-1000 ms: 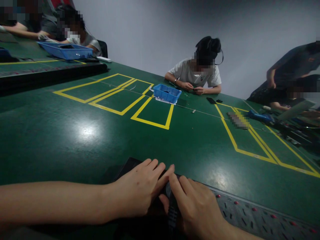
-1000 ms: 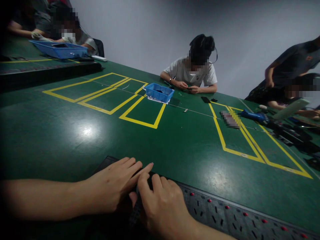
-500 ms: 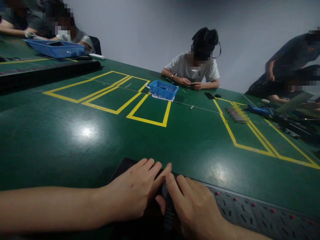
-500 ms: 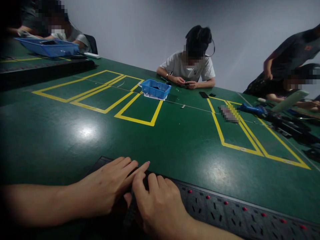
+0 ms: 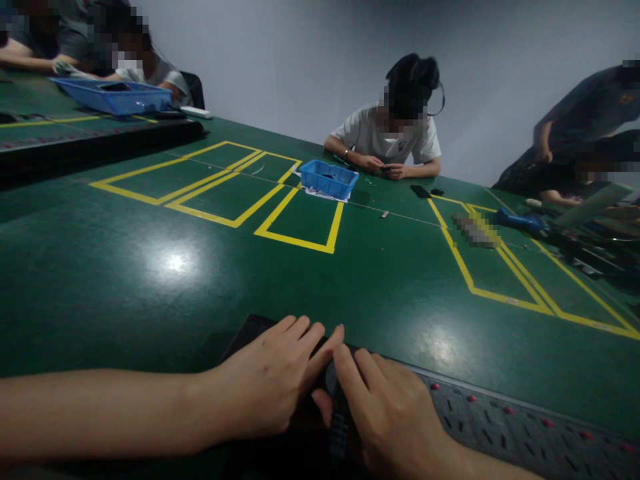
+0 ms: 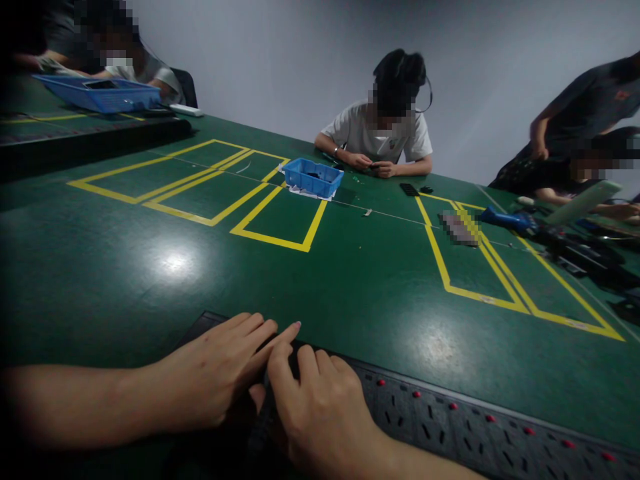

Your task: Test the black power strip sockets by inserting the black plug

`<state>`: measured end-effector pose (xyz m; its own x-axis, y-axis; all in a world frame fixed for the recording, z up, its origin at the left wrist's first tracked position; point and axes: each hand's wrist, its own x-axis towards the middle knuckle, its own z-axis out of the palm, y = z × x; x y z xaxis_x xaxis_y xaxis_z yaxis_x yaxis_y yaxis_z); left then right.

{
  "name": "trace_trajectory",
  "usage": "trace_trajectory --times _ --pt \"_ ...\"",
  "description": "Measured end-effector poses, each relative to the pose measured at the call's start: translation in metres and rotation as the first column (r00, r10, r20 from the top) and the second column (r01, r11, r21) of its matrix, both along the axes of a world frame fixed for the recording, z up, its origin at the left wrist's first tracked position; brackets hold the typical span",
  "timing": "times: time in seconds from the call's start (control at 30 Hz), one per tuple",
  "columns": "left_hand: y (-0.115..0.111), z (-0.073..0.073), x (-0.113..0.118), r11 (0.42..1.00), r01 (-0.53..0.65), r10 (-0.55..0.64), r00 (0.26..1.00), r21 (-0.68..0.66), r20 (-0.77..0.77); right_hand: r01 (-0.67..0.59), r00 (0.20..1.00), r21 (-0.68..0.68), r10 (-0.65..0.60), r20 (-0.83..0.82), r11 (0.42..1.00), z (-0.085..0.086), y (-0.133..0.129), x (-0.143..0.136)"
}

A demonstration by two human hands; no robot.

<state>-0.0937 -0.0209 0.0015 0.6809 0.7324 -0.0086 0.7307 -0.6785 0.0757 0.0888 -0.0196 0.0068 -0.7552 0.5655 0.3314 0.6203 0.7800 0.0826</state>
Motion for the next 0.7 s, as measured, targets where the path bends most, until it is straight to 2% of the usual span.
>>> trace_trajectory --times 0.33,0.7 --pt "-0.0018 -0.0002 0.0001 0.999 0.021 -0.020 0.999 0.029 -0.030 -0.001 1.000 0.016 0.001 -0.005 1.000 -0.0003 0.0000 -0.0008" --pt "-0.0015 0.0000 0.0011 1.000 0.004 -0.004 0.999 -0.012 -0.035 0.002 1.000 0.007 -0.002 0.004 1.000 -0.0004 0.0002 -0.0008"
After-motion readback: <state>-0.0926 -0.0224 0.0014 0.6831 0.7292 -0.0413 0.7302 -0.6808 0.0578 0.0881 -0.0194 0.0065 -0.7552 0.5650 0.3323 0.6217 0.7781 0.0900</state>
